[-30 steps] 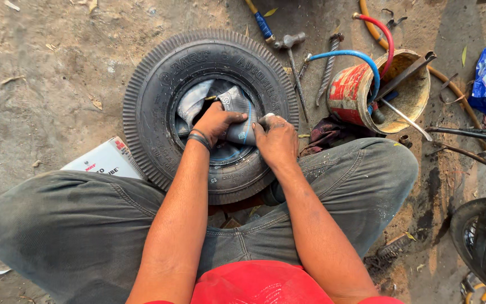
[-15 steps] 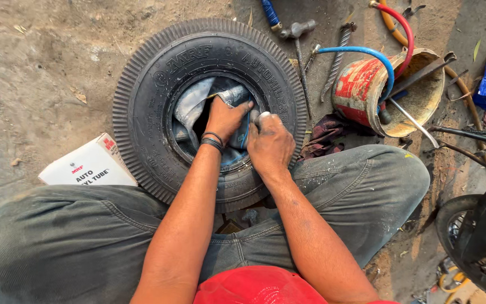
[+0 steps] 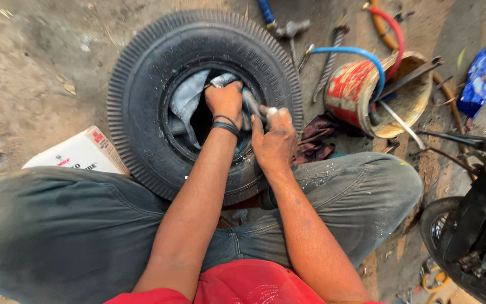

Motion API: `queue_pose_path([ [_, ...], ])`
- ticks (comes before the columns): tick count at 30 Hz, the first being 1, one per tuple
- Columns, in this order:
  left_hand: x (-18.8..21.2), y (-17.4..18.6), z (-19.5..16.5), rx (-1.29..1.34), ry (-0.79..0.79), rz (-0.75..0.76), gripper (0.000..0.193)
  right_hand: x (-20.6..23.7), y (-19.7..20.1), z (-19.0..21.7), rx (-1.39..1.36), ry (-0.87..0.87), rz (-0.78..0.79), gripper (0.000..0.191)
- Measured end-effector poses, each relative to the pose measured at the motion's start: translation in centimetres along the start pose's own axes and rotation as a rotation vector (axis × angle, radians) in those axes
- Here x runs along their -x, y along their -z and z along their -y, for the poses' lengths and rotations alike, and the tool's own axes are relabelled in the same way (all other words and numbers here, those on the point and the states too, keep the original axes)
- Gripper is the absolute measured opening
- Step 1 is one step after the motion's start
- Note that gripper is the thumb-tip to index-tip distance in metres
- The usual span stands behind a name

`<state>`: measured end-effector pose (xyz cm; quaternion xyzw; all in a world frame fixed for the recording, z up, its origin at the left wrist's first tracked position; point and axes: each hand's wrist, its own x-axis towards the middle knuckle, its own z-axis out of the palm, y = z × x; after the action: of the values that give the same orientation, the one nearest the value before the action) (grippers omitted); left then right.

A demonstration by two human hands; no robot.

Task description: The person sits on the ground, opens a box containing a new rubber inner tube, and inserts the tube into a small tire. They apply powder from a bottle into the tube, work the tube into the tire casing, and press and seat the tube inside the tire by hand.

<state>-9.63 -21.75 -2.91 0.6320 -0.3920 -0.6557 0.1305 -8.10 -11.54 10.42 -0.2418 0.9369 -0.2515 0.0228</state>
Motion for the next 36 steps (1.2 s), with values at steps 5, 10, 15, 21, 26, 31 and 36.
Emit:
queue_pose_path([
  [5,1.3,3.5,-1.4,0.215,-0.172,0.413,0.03,-0.1,1.0,-0.5,-0.03,-0.063,0.05,0.019],
  [10,3.2,9.6,-2.5,-0.237,-0.102,0.914,0.056,-0.1,0.9,-0.9,-0.009,-0.1,0.015,0.018],
  [15,3.5,10.6,-2.0,-0.78,-0.459,0.838,0.063,0.5,1.2,-2.2,-0.142,-0.126,-0.014,0.019],
  [21,4.5,10.4,-2.0,-0.484,-0.42,0.689,0.044,0.8,1.5,-4.7,-0.376,-0.282,-0.068,0.018],
  [26,5.9,10.2,-4.2,0.087,-0.093,0.632,0.049,0.1,-0.1,-7.2,-0.78,-0.336,-0.141,0.02],
  [31,6.7,10.5,-5.2,-0.252,-0.209,0.854,0.076,-0.2,-1.5,-8.4,-0.848,-0.331,-0.137,0.021],
  [36,5.9,11.2,-4.4,-1.081,-0.346,0.834,0.085,-0.3,-1.0,-8.3,-0.831,-0.36,-0.142,0.02],
])
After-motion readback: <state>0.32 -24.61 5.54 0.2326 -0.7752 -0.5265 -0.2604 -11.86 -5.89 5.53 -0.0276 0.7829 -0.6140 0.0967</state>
